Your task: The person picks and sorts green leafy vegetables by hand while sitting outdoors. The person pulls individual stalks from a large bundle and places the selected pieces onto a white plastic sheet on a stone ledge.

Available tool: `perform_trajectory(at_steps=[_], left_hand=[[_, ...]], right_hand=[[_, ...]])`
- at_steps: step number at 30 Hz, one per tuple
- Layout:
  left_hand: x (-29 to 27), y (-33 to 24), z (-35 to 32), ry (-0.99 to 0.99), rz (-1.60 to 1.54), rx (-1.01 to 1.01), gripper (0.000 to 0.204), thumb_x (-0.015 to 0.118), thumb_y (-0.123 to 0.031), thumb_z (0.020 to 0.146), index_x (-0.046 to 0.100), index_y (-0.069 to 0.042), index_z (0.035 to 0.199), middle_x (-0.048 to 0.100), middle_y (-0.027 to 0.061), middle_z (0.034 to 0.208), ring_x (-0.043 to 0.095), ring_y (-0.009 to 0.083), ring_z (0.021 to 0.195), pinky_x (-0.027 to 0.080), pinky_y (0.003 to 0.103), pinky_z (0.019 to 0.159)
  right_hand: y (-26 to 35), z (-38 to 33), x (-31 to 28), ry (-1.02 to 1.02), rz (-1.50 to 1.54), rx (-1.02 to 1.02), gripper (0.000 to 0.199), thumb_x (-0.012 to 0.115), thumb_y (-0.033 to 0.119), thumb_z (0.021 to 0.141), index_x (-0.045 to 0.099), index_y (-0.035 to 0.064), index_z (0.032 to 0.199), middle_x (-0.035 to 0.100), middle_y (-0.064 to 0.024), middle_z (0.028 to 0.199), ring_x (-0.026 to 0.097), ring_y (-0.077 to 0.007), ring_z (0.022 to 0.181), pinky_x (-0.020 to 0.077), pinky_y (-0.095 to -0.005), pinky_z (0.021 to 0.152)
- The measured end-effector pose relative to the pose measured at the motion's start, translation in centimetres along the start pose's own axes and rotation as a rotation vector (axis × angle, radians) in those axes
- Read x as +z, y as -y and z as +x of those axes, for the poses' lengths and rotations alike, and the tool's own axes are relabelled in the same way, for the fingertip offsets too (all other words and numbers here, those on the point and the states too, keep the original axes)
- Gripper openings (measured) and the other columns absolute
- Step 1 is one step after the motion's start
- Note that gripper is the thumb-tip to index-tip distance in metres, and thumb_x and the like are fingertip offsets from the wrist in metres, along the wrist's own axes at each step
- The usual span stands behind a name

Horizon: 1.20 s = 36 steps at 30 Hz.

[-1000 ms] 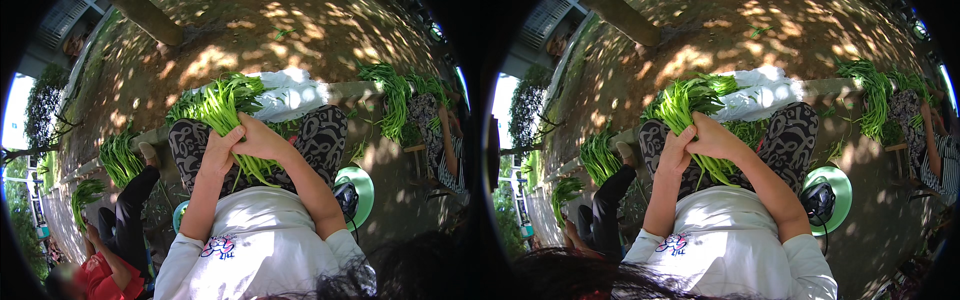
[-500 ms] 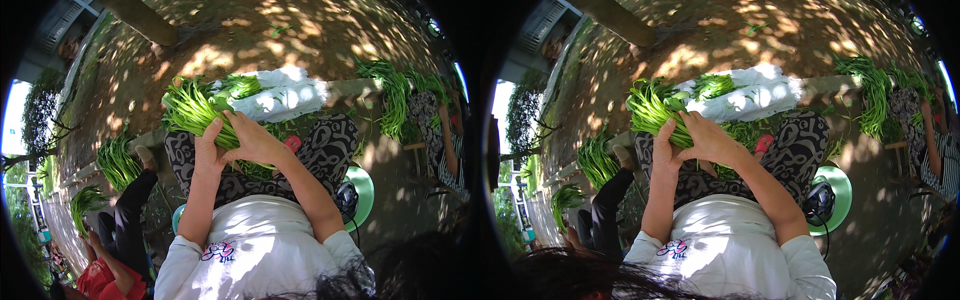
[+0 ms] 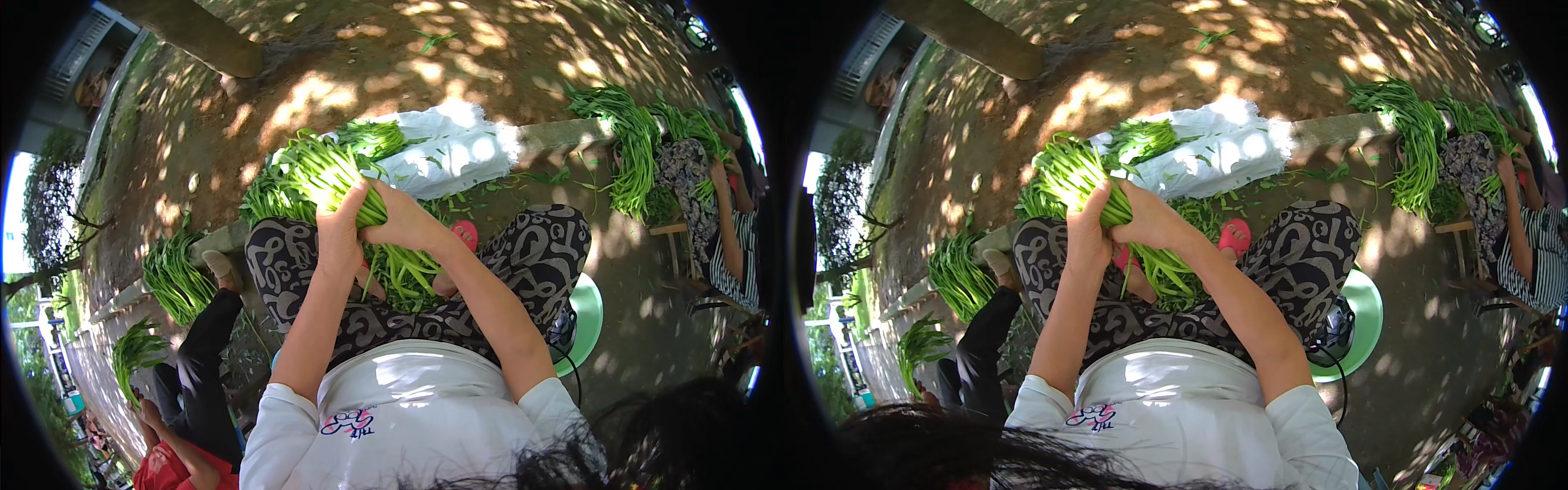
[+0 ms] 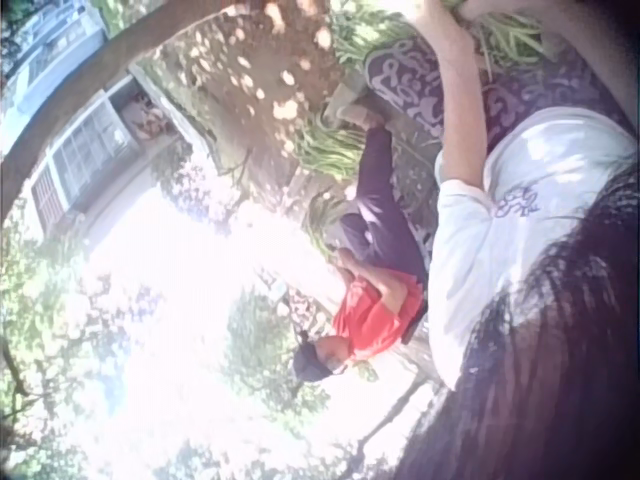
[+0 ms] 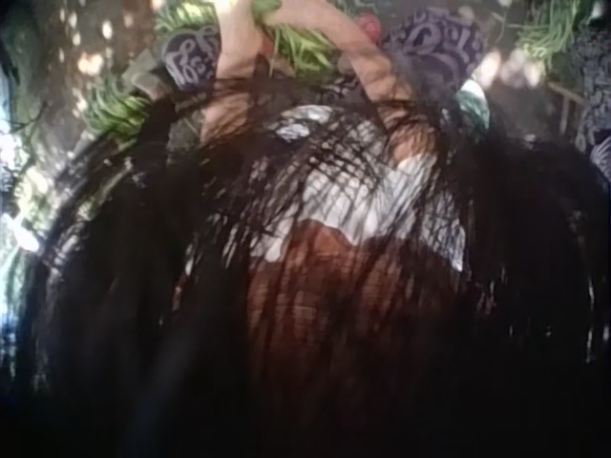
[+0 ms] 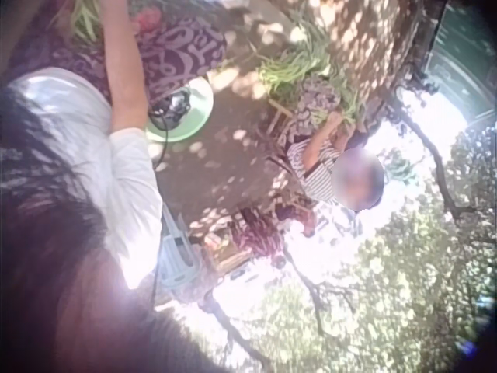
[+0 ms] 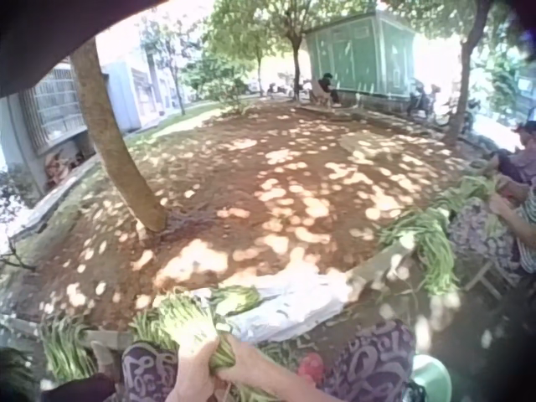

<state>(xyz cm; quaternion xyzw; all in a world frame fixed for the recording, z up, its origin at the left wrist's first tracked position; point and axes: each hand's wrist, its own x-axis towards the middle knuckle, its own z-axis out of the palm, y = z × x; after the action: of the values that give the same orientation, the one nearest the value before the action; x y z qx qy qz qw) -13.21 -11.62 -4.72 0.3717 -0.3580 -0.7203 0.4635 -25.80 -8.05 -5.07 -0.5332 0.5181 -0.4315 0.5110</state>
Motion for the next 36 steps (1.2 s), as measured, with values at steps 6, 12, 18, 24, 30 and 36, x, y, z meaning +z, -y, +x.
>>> perform_trajectory(at_steps=[6, 12, 18, 24, 30, 36], left_hand=[[-0.6, -1.9, 2.7, 0.318, 0.269, -0.280, 0.052, 0.067, -0.022, 0.086, 0.047, 0.000, 0.128, 0.056, 0.0075, 0.116, 0.052, 0.0166, 0.106, 0.041, 0.032, 0.092], [-9.5, -4.2, 3.9, 0.033, 1.448, 0.448, 0.056, 0.070, -0.017, 0.077, 0.048, 0.003, 0.125, 0.045, 0.0191, 0.131, 0.042, 0.0318, 0.124, 0.034, 0.039, 0.105], [-16.9, -5.5, 1.3, -0.278, 1.466, 0.452, 0.040, 0.067, -0.021, 0.083, 0.057, -0.002, 0.116, 0.049, 0.0175, 0.126, 0.048, 0.0330, 0.117, 0.039, 0.039, 0.098], [-15.8, -6.0, 1.2, -0.347, 1.398, 0.442, 0.031, 0.066, -0.020, 0.084, 0.061, -0.001, 0.109, 0.054, 0.0158, 0.120, 0.052, 0.0306, 0.112, 0.041, 0.037, 0.095], [-16.8, -6.8, -0.1, -0.393, 1.335, 0.411, 0.022, 0.062, -0.012, 0.085, 0.062, 0.000, 0.104, 0.060, 0.0131, 0.109, 0.057, 0.0269, 0.103, 0.042, 0.034, 0.092], [-16.3, -7.3, -0.3, -0.407, 1.318, 0.356, 0.023, 0.061, -0.012, 0.086, 0.061, 0.001, 0.105, 0.060, 0.0111, 0.105, 0.057, 0.0237, 0.100, 0.042, 0.032, 0.090]], right_hand=[[-2.0, 2.5, -4.4, -0.148, 0.162, 0.168, 0.054, 0.071, 0.016, 0.064, 0.052, -0.0034, 0.111, 0.062, -0.0116, 0.096, 0.060, -0.0206, 0.088, 0.0495, -0.0310, 0.077], [-9.0, 4.4, -13.1, -0.497, -0.064, 0.258, 0.051, 0.071, 0.018, 0.065, 0.053, 0.0001, 0.109, 0.064, -0.0144, 0.094, 0.062, -0.0244, 0.088, 0.0477, -0.0329, 0.080], [-11.3, 4.7, -19.0, -0.669, -0.677, 0.556, 0.053, 0.068, 0.024, 0.064, 0.044, 0.0041, 0.107, 0.064, -0.0203, 0.098, 0.061, -0.0393, 0.094, 0.0455, -0.0457, 0.083], [-14.7, 5.0, -21.6, -0.882, -1.016, 0.395, 0.046, 0.067, 0.024, 0.072, 0.043, 0.0047, 0.105, 0.064, -0.0182, 0.093, 0.061, -0.0385, 0.089, 0.0421, -0.0490, 0.079], [-19.6, 7.0, -21.1, -0.669, -1.004, 0.534, 0.046, 0.065, 0.021, 0.073, 0.044, 0.0047, 0.110, 0.064, -0.0179, 0.093, 0.062, -0.0361, 0.088, 0.0456, -0.0470, 0.075], [-25.9, 7.1, -17.8, -0.522, -0.847, 0.764, 0.053, 0.065, 0.024, 0.073, 0.041, 0.0065, 0.117, 0.065, -0.0207, 0.099, 0.063, -0.0389, 0.092, 0.0484, -0.0488, 0.078]])
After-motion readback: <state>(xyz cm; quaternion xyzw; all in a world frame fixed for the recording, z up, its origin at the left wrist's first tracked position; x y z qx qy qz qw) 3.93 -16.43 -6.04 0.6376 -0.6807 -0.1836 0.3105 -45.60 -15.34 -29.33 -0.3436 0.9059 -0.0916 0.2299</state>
